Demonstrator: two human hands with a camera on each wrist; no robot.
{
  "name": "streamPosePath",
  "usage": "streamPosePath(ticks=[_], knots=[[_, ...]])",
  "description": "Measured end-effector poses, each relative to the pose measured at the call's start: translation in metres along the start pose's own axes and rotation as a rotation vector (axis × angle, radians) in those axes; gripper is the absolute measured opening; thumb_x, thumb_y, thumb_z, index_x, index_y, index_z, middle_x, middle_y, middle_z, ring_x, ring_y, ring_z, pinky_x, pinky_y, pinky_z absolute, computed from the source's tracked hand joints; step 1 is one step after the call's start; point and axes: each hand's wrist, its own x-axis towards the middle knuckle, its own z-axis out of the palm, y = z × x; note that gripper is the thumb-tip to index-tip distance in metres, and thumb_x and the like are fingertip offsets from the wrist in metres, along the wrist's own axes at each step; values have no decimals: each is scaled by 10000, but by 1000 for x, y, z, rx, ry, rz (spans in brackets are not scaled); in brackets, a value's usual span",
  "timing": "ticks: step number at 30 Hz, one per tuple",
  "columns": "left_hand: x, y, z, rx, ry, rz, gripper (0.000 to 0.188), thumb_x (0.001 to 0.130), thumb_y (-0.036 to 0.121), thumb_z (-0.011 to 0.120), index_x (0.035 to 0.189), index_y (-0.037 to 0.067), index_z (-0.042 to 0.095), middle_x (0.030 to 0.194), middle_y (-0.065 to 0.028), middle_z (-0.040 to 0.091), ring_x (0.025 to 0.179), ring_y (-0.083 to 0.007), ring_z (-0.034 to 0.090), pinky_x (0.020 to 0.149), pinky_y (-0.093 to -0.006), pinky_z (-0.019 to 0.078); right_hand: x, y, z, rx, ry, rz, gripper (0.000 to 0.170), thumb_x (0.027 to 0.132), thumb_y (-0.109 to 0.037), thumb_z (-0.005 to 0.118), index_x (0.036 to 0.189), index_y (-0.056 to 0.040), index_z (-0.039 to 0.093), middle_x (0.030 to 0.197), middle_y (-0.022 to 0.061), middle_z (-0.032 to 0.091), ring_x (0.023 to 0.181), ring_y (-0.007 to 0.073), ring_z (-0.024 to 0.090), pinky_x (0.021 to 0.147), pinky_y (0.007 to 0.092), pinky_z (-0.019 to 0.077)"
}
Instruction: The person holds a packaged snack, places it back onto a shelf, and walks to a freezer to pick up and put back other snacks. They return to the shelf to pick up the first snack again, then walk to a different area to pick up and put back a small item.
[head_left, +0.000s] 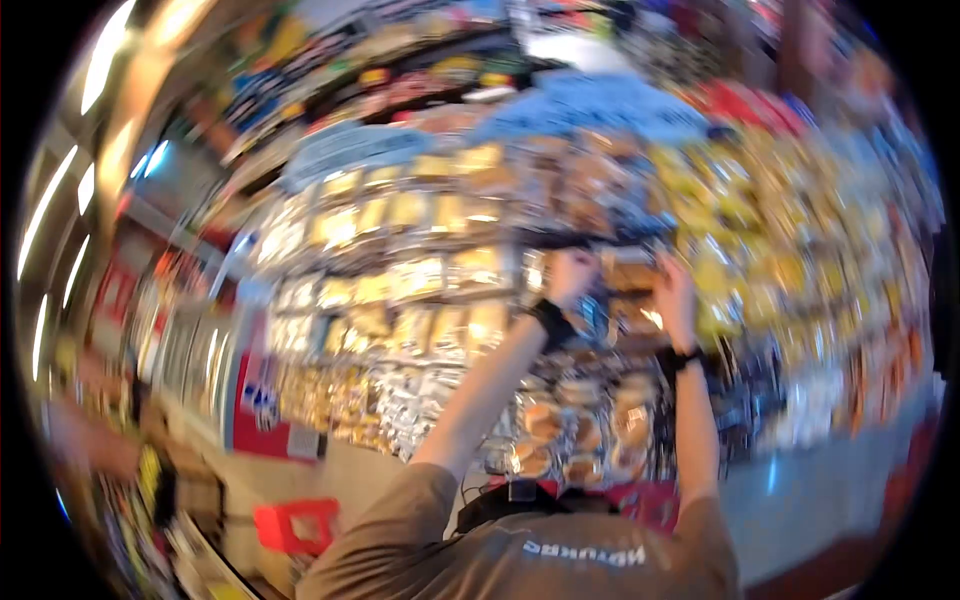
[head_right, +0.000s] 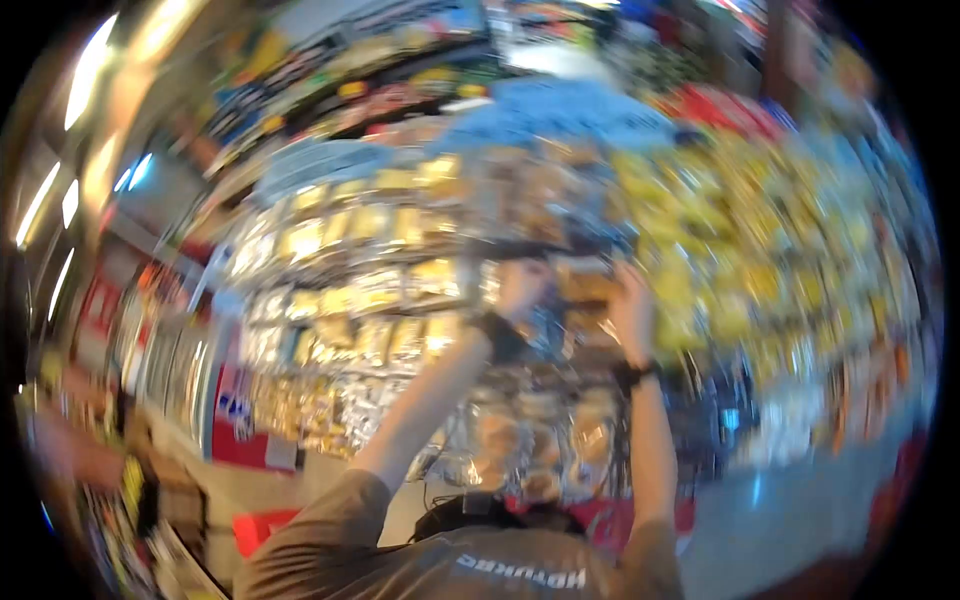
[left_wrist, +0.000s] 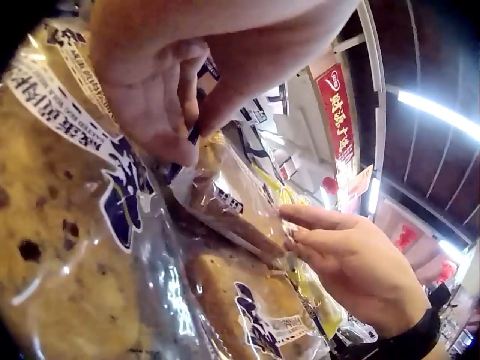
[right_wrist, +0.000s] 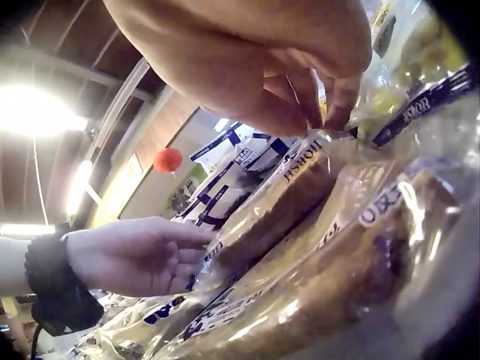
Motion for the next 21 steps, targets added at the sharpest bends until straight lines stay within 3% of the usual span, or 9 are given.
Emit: streamPosePath(ticks=[5,6,8,10,11,14,16,19,21], knots=[[9,-18,-2,33,-88,118,85,793,34,614,733,-11,655,611,-84,646,507,-171,631,467,-305,504,-1,16,15,-205,-71,-172,383,864,-10,543,1242,55,557,1309,239,538,1222,391,500,1058,422,385],[8,-16,-6,54,-163,29,137,792,30,602,889,-35,674,747,-104,690,611,-174,664,541,-302,527,-4,12,9,-238,-42,-213,368,900,-36,558,1259,43,547,1311,229,541,1221,378,507,1063,421,379],[1,-22,-3,33,-17,197,368,828,67,621,1182,-32,618,980,-135,692,891,-175,656,787,-306,529,-16,-12,-21,-84,45,-209,353,921,-42,549,1262,48,536,1286,181,569,1190,316,542,1048,378,393],[-36,3,-15,-39,-71,186,480,862,79,599,1326,-20,525,1139,-118,660,1044,-188,614,920,-310,486,-33,-1,-46,220,-83,115,352,930,-9,506,1277,46,525,1328,174,548,1249,285,511,1041,381,396],[-65,24,-21,-273,-113,207,381,892,84,593,1261,-11,571,1101,-80,670,1011,-162,621,889,-291,493,-42,-21,-65,264,-100,152,345,937,-8,502,1277,40,526,1317,164,556,1231,268,525,1028,365,406],[-137,74,-50,-390,-211,81,224,902,91,595,1099,-14,623,972,-47,672,911,-120,618,832,-258,491,-80,-40,-105,437,-109,207,332,956,-7,486,1284,29,525,1248,140,585,1132,229,584,989,335,436],[-179,85,-67,-483,-315,229,136,935,97,577,1030,18,633,960,-40,669,890,-105,615,812,-259,496,-113,-65,-126,412,-44,330,284,980,-52,469,1242,28,544,1116,102,620,959,175,600,841,297,474],[-245,95,-92,-472,-386,299,117,950,93,566,1018,13,617,918,-38,652,857,-113,604,787,-272,496,-163,-101,-143,370,21,348,200,1000,-110,471,1117,-5,595,923,60,636,805,123,573,697,245,441],[-293,99,-107,-419,-391,221,123,965,83,544,1026,2,613,906,-35,639,840,-104,589,773,-267,489,-192,-117,-142,394,2,388,190,999,-107,472,1099,-7,598,907,61,632,796,124,573,694,246,442]])
